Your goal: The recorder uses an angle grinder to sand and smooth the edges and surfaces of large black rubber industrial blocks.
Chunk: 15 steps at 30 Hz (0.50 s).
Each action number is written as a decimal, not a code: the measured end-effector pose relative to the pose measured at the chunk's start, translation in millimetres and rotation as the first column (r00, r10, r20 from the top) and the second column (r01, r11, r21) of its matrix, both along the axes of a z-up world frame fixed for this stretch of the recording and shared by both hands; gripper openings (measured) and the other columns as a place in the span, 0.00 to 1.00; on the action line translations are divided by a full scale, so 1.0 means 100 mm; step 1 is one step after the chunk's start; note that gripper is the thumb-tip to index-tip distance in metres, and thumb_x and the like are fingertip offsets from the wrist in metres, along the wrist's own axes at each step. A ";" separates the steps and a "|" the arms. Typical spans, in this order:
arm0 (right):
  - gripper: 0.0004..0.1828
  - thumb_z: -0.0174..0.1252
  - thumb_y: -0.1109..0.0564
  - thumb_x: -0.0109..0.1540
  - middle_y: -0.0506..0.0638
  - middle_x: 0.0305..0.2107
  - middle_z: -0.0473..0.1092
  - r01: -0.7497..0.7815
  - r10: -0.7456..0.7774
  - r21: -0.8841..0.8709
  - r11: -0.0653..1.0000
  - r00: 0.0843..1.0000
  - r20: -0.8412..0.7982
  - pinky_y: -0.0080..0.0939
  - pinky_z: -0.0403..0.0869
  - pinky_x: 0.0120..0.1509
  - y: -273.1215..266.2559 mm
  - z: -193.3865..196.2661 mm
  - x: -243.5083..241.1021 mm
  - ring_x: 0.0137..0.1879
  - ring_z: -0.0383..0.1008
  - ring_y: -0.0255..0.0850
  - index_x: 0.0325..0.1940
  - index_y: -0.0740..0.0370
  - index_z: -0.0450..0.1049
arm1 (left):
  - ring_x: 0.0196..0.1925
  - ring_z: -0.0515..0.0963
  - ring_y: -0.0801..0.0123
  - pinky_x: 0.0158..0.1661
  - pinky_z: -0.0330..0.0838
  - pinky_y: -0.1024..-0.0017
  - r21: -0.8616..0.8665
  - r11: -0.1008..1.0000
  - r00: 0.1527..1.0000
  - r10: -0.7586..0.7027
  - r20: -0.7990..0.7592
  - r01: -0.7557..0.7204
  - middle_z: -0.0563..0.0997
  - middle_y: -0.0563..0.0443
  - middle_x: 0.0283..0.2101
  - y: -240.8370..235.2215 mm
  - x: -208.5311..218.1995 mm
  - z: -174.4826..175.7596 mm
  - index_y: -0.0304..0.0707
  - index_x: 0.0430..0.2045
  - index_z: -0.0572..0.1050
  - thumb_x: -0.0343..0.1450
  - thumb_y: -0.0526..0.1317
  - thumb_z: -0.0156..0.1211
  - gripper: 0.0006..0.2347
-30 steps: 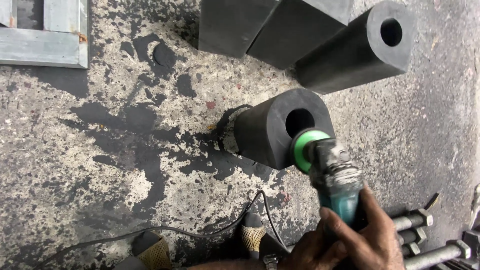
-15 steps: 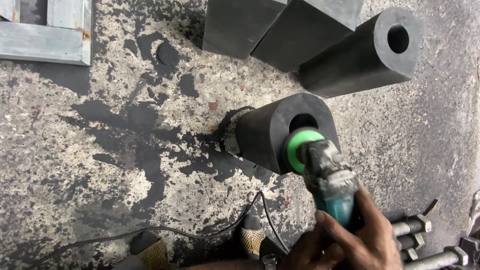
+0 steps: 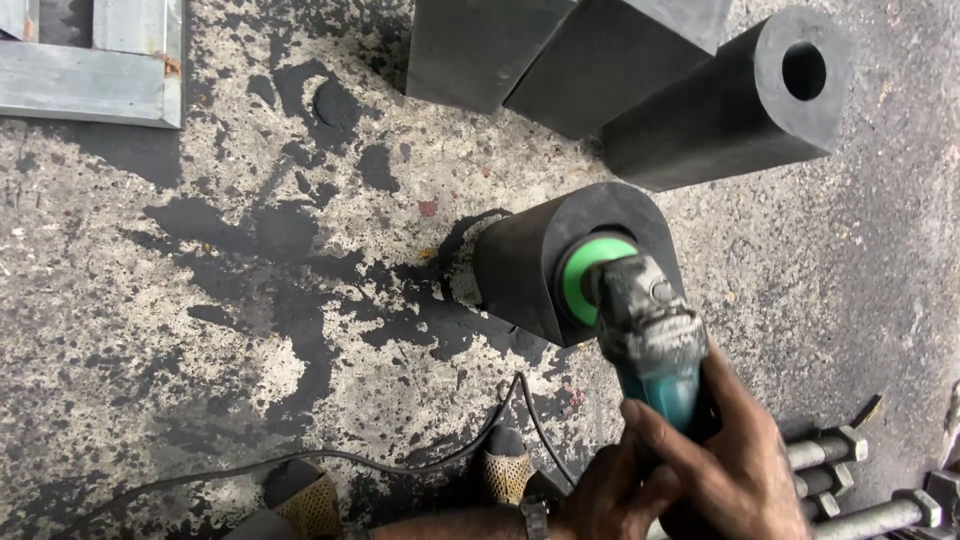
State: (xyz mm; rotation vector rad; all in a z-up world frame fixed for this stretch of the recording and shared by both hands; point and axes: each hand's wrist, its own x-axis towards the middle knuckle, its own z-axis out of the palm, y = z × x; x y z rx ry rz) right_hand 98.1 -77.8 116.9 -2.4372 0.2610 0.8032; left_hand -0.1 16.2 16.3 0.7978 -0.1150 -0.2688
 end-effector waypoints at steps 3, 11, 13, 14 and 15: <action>0.52 0.71 0.52 0.56 0.66 0.53 0.74 -0.008 0.004 0.052 0.999 0.998 0.065 0.56 0.78 0.62 -0.04 0.03 -0.05 0.58 0.78 0.54 0.80 0.64 0.56 | 0.66 0.74 0.42 0.64 0.70 0.52 0.209 0.978 0.998 0.018 0.053 -0.029 0.69 0.28 0.66 -0.56 -0.63 -0.11 0.28 0.76 0.47 0.83 0.56 0.38 0.32; 0.51 0.72 0.54 0.52 0.65 0.52 0.74 0.002 -0.006 0.058 0.998 0.998 0.070 0.55 0.77 0.62 0.05 -0.01 0.01 0.56 0.79 0.53 0.76 0.64 0.58 | 0.59 0.78 0.46 0.59 0.74 0.56 0.557 0.817 0.984 0.063 0.170 -0.148 0.71 0.29 0.63 -0.61 -0.36 -0.45 0.25 0.73 0.51 0.88 0.46 0.35 0.23; 0.53 0.72 0.53 0.54 0.65 0.52 0.74 0.013 -0.013 0.044 0.999 1.000 0.010 0.55 0.77 0.61 0.10 -0.01 0.05 0.56 0.79 0.53 0.80 0.61 0.55 | 0.59 0.77 0.48 0.57 0.73 0.58 0.337 0.935 0.991 0.082 0.105 -0.113 0.72 0.30 0.62 -0.20 -0.15 -0.21 0.24 0.73 0.52 0.87 0.46 0.39 0.24; 0.53 0.72 0.53 0.55 0.65 0.52 0.75 0.001 -0.002 0.050 0.999 1.000 0.026 0.55 0.77 0.61 0.10 -0.01 0.05 0.56 0.79 0.54 0.81 0.62 0.56 | 0.58 0.78 0.45 0.56 0.74 0.55 0.267 0.960 0.993 0.062 0.104 -0.088 0.72 0.27 0.61 -0.09 -0.09 -0.15 0.23 0.72 0.53 0.86 0.45 0.40 0.24; 0.53 0.72 0.53 0.56 0.65 0.53 0.75 -0.011 0.009 0.055 0.998 0.999 0.042 0.55 0.77 0.61 0.10 -0.01 0.04 0.56 0.80 0.54 0.81 0.62 0.56 | 0.58 0.78 0.42 0.55 0.75 0.53 0.196 0.979 0.994 0.041 0.104 -0.061 0.73 0.25 0.60 0.03 -0.02 -0.08 0.21 0.72 0.55 0.85 0.44 0.41 0.23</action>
